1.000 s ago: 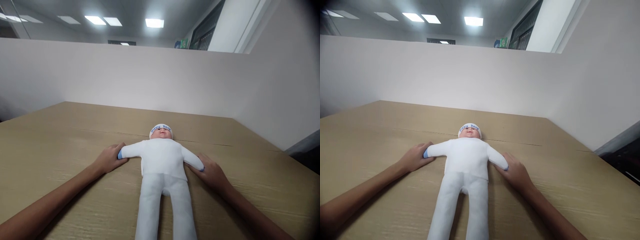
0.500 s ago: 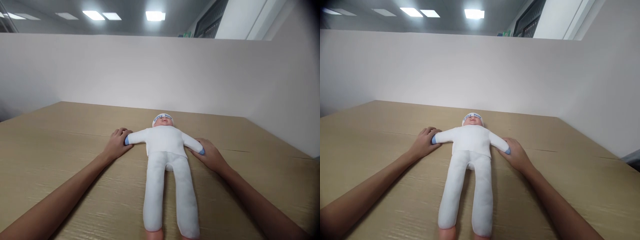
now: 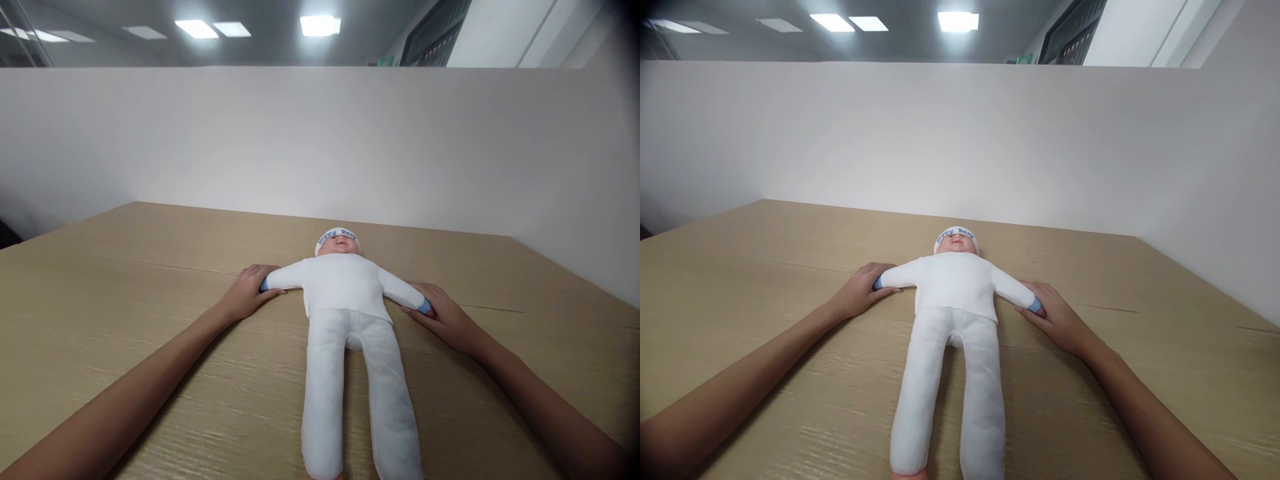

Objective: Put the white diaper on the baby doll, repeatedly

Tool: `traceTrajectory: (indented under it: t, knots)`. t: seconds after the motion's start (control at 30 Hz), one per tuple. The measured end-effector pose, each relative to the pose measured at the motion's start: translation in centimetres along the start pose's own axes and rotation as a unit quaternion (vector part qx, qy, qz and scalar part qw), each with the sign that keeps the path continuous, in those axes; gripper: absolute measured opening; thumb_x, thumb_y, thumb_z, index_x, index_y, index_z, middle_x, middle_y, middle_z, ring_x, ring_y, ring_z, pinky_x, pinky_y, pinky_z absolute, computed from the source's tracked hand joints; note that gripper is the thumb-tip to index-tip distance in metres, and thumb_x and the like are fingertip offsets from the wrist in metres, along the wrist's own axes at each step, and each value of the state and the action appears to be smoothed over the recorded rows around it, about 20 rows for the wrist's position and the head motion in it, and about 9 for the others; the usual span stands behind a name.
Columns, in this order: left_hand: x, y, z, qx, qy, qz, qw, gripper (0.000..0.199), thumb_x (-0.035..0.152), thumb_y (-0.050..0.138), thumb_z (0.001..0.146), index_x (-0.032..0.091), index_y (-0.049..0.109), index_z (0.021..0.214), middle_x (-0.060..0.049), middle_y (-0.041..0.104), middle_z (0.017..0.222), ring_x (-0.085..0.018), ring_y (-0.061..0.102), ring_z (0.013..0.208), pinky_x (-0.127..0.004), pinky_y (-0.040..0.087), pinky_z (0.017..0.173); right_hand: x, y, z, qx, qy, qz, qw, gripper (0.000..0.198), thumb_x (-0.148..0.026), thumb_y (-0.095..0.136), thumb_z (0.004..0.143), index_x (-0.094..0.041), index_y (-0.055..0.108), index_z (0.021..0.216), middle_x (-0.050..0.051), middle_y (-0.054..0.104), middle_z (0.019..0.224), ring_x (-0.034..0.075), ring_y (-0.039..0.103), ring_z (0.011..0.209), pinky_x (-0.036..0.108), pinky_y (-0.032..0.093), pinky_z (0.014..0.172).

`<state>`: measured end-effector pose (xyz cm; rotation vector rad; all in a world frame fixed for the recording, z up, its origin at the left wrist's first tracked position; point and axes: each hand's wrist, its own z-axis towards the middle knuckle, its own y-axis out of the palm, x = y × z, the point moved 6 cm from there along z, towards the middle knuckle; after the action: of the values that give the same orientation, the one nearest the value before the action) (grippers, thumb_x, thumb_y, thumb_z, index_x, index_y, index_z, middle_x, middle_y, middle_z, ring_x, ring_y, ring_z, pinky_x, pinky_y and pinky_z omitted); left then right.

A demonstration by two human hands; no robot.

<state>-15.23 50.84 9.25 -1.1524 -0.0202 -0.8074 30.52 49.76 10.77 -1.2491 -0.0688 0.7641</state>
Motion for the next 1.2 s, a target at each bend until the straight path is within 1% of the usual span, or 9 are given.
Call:
traceTrajectory:
  t: [0.17,0.3,0.53,0.67,0.8,0.9,1.0,1.1,1.2]
  knots:
    - [0.0,-0.2,-0.1,0.002,0.0,-0.004,1.0,0.055,0.062,0.067,0.1,0.025,0.066,0.14,-0.01,0.075,0.134,-0.034,0.068,0.121,-0.049,0.055,0.102,-0.3,-0.1,0.0,0.01,-0.015,-0.018,1.0,0.043,-0.053,0.057,0.104,-0.026,0.063,0.136,0.011,0.074,0.126,0.035,0.067,0.111,0.049,0.052,0.098]
    - [0.3,-0.3,-0.4,0.008,-0.005,-0.004,1.0,0.051,0.056,0.065,0.101,0.024,0.065,0.141,-0.012,0.074,0.135,-0.035,0.066,0.122,-0.05,0.055,0.101,-0.8,0.0,-0.5,0.041,0.005,-0.051,0.998,0.042,-0.053,0.056,0.102,-0.024,0.065,0.131,0.012,0.075,0.12,0.034,0.067,0.107,0.049,0.053,0.096]
    - [0.1,-1.0,-2.4,0.025,-0.03,0.005,0.999,0.06,0.059,0.064,0.1,0.021,0.06,0.146,-0.013,0.073,0.131,-0.035,0.065,0.12,-0.052,0.053,0.105,-0.5,-0.1,-2.8,0.097,0.038,-0.071,0.992,0.054,-0.059,0.056,0.102,-0.022,0.063,0.14,0.017,0.074,0.13,0.038,0.067,0.116,0.053,0.051,0.102]
    - [-0.4,-1.5,-3.3,0.026,-0.034,0.009,0.999,0.055,0.059,0.059,0.102,0.019,0.063,0.14,-0.014,0.075,0.124,-0.034,0.066,0.113,-0.05,0.053,0.1,0.2,-0.7,-3.9,0.112,0.045,-0.075,0.99,0.051,-0.063,0.056,0.101,-0.022,0.071,0.127,0.018,0.077,0.121,0.039,0.068,0.112,0.055,0.052,0.101]
    - [-0.7,-1.6,-3.4,0.025,-0.038,0.015,0.999,0.055,0.06,0.057,0.101,0.016,0.064,0.134,-0.016,0.075,0.12,-0.034,0.065,0.109,-0.051,0.053,0.098,-0.1,-1.0,-4.2,0.112,0.044,-0.075,0.99,0.047,-0.061,0.056,0.101,-0.022,0.073,0.123,0.018,0.076,0.123,0.039,0.068,0.117,0.057,0.051,0.105]
    - [-0.7,-1.6,-3.3,0.021,-0.042,0.015,0.999,0.06,0.063,0.058,0.1,0.016,0.063,0.137,-0.016,0.074,0.125,-0.035,0.064,0.115,-0.052,0.053,0.101,-1.0,-0.9,-4.1,0.099,0.038,-0.064,0.992,0.047,-0.058,0.058,0.102,-0.022,0.07,0.13,0.016,0.076,0.129,0.037,0.069,0.119,0.055,0.051,0.106]
    - [-0.5,-1.5,-3.3,0.012,-0.046,0.009,0.999,0.062,0.064,0.051,0.104,0.017,0.063,0.142,-0.016,0.074,0.127,-0.035,0.065,0.117,-0.052,0.054,0.104,-1.6,-0.7,-3.9,0.069,0.052,-0.031,0.996,0.053,-0.058,0.058,0.103,-0.022,0.065,0.142,0.015,0.075,0.134,0.036,0.07,0.12,0.052,0.054,0.105]
    - [-0.4,-1.4,-3.2,0.006,-0.046,0.006,0.999,0.061,0.062,0.042,0.108,0.016,0.064,0.143,-0.016,0.075,0.125,-0.034,0.067,0.115,-0.051,0.054,0.104,-1.4,-0.5,-3.7,0.045,0.089,0.0,0.995,0.055,-0.061,0.054,0.105,-0.023,0.065,0.143,0.012,0.079,0.124,0.035,0.073,0.109,0.049,0.058,0.095]
    - [-0.6,-1.3,-3.0,0.007,-0.046,0.006,0.999,0.062,0.062,0.041,0.108,0.016,0.063,0.143,-0.016,0.075,0.124,-0.034,0.067,0.114,-0.051,0.054,0.104,-0.8,-0.7,-3.7,0.057,0.112,0.005,0.992,0.055,-0.065,0.054,0.104,-0.023,0.069,0.136,0.01,0.081,0.109,0.033,0.073,0.096,0.047,0.059,0.087]
